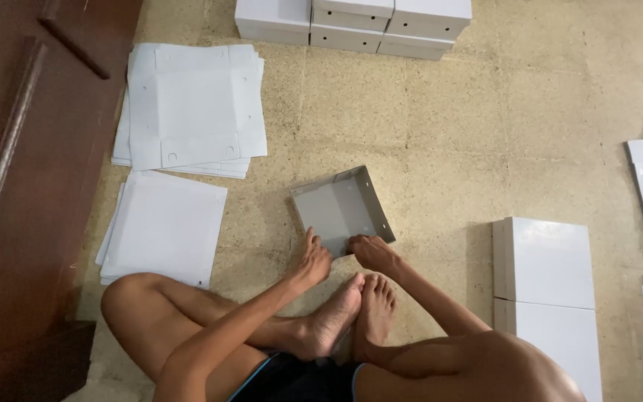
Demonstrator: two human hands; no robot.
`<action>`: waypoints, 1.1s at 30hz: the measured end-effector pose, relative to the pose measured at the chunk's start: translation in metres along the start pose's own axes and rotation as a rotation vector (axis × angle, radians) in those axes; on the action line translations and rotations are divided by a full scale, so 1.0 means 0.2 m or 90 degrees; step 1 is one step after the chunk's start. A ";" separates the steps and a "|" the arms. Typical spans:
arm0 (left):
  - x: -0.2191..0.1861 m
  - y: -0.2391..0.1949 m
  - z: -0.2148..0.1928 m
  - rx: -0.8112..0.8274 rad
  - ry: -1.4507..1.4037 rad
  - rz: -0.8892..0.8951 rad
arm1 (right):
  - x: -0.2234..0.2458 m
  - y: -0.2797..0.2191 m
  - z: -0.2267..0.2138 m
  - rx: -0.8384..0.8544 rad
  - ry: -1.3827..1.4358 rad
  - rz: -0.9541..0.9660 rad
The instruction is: The person sits on the floor and assembles a small cardboard box by folding the flaps and securing them with small fasteners. They then place a flat white sheet inside the box and continue to adjust the box's edges.
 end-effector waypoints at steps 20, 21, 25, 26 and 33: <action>-0.02 0.23 0.23 0.013 0.041 -0.211 | 0.01 -0.32 -0.06 -0.351 0.701 0.251; -0.02 0.26 0.23 -0.010 0.033 -0.218 | 0.02 -0.31 -0.03 -0.336 0.821 0.235; -0.15 0.26 -0.21 0.023 -0.118 -0.232 | -0.03 -0.32 -0.04 -0.386 0.917 0.229; -0.17 0.26 -0.26 0.064 -0.229 -0.242 | -0.05 -0.32 -0.04 -0.396 0.936 0.234; -0.11 0.23 -0.36 0.163 -0.518 -0.204 | 0.03 -0.35 -0.09 -0.398 0.977 0.239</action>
Point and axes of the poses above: each hand's wrist, its own y-axis towards the middle knuckle, its own z-axis out of the palm, x = y × z, the point moved 7 cm from there along y, towards the middle knuckle, and after that the axes turned 2 degrees about z, right-handed, at the moved point
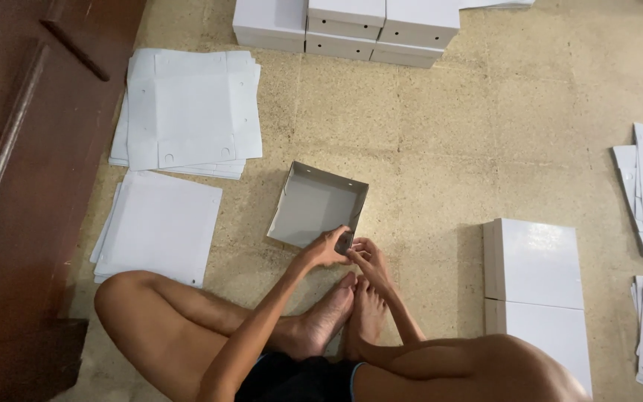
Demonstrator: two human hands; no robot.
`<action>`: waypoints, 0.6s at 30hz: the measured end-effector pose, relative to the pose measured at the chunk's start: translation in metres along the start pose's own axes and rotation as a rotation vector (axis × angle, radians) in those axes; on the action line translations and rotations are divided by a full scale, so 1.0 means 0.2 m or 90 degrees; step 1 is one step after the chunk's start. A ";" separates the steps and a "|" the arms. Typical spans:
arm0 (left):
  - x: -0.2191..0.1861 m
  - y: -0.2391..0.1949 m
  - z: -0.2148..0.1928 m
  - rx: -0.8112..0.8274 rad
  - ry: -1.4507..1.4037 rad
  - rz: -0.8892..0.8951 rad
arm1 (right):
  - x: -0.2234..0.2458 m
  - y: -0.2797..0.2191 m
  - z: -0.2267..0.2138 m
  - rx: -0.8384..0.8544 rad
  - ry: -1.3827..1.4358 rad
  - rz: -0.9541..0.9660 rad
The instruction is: The person sits on the floor and assembles a small cardboard box by folding the flaps and securing them with small fasteners. They then place a flat white sheet inside the box and continue to adjust the box's edges.
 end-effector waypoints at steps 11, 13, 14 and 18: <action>-0.04 -0.04 -0.11 0.029 -0.086 -0.046 | -0.04 0.00 -0.02 -0.038 0.053 0.037; 0.01 -0.03 -0.10 0.035 -0.104 -0.059 | -0.04 -0.01 -0.02 -0.037 0.053 0.054; 0.05 -0.01 -0.10 0.024 -0.117 -0.047 | -0.03 -0.01 -0.02 -0.029 0.070 0.056; 0.12 0.01 -0.08 -0.003 -0.155 -0.008 | -0.10 0.02 -0.05 -0.028 0.075 0.062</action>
Point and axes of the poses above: each hand's wrist, its own y-axis towards the middle knuckle, its own z-axis out of the palm, x = y × z, the point moved 7 cm from there along y, towards the middle knuckle, and after that the axes turned 2 degrees about z, right-handed, at the moved point
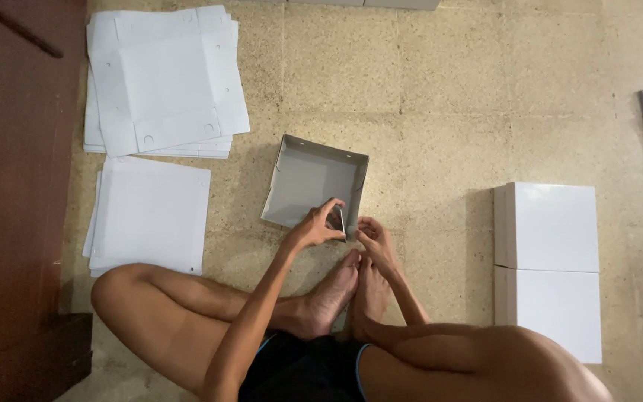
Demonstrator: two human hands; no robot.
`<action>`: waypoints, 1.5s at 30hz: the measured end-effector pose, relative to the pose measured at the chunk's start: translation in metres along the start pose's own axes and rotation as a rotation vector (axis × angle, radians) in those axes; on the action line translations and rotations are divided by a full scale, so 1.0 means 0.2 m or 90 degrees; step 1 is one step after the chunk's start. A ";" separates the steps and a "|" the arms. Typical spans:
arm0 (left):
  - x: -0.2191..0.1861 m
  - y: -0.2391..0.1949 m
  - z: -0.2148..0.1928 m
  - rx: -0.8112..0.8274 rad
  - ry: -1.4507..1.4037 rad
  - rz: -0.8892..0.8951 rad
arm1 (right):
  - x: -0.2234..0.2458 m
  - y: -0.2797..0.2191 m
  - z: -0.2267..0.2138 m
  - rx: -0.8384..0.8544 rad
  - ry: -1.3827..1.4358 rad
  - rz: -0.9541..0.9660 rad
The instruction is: The person sits on the floor and assembles a small cardboard box by folding the flaps and securing them with small fasteners. They then place a flat white sheet inside the box and continue to adjust the box's edges.
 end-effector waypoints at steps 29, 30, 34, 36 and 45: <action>0.08 0.01 0.25 -0.254 0.263 0.070 | 0.04 -0.11 0.05 -0.054 0.093 0.080; 0.09 0.01 0.26 -0.245 0.287 0.077 | 0.04 -0.11 0.05 -0.052 0.099 0.082; -0.07 -0.09 0.21 -0.237 0.279 0.098 | 0.14 -0.17 0.09 -0.033 0.117 0.080; -0.06 -0.07 0.22 -0.223 0.284 0.100 | 0.25 -0.22 0.15 -0.028 0.111 0.071; -0.04 -0.08 0.24 -0.192 0.304 0.142 | 0.22 -0.19 0.13 0.015 0.075 0.062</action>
Point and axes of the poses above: each hand's wrist, its own y-axis towards the middle knuckle, its own z-axis out of the palm, x = y × z, the point moved 7 cm from there along y, towards the middle knuckle, and after that the axes turned 2 degrees about z, right-handed, at the moved point
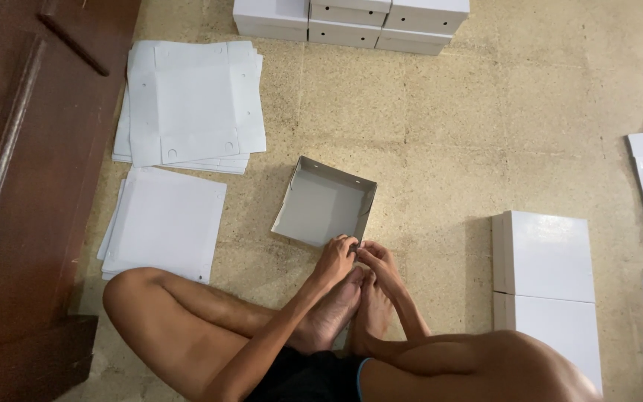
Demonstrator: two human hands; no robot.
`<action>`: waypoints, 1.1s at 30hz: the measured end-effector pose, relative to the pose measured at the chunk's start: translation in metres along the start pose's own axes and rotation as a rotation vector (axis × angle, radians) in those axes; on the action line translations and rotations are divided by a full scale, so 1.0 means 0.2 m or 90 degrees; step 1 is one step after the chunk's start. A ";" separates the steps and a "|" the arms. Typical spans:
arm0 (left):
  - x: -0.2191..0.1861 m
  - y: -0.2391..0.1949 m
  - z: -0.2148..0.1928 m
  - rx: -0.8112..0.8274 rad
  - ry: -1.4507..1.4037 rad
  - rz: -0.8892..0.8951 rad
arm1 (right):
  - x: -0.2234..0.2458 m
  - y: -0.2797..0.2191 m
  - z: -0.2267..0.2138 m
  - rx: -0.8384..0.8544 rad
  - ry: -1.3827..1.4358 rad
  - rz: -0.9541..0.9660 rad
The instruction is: The person sits on the floor and assembles a small cardboard box by folding the flaps and securing them with small fasteners. They then place a flat white sheet inside the box and continue to adjust the box's edges.
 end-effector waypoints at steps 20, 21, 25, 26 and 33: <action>-0.11 -0.04 -0.09 0.001 0.089 0.034 | -0.10 0.04 -0.03 -0.023 -0.016 0.003; -0.10 -0.04 -0.09 -0.002 0.080 0.024 | -0.09 0.04 -0.02 -0.022 -0.007 0.002; -0.02 -0.01 -0.03 -0.018 0.080 0.022 | -0.23 0.10 -0.07 -0.042 0.023 0.024; -0.01 -0.01 -0.01 -0.023 0.104 0.024 | -0.23 0.10 -0.07 -0.046 0.032 0.027; -0.11 -0.03 -0.06 -0.053 0.196 0.023 | -0.29 0.14 -0.10 -0.048 0.056 0.032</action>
Point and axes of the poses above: each hand's wrist, its own y-axis towards the middle knuckle, its own z-axis out of the palm, x = y × z, the point moved 7 cm from there along y, towards the middle knuckle, and after that the axes turned 2 degrees about z, right-handed, at the moved point
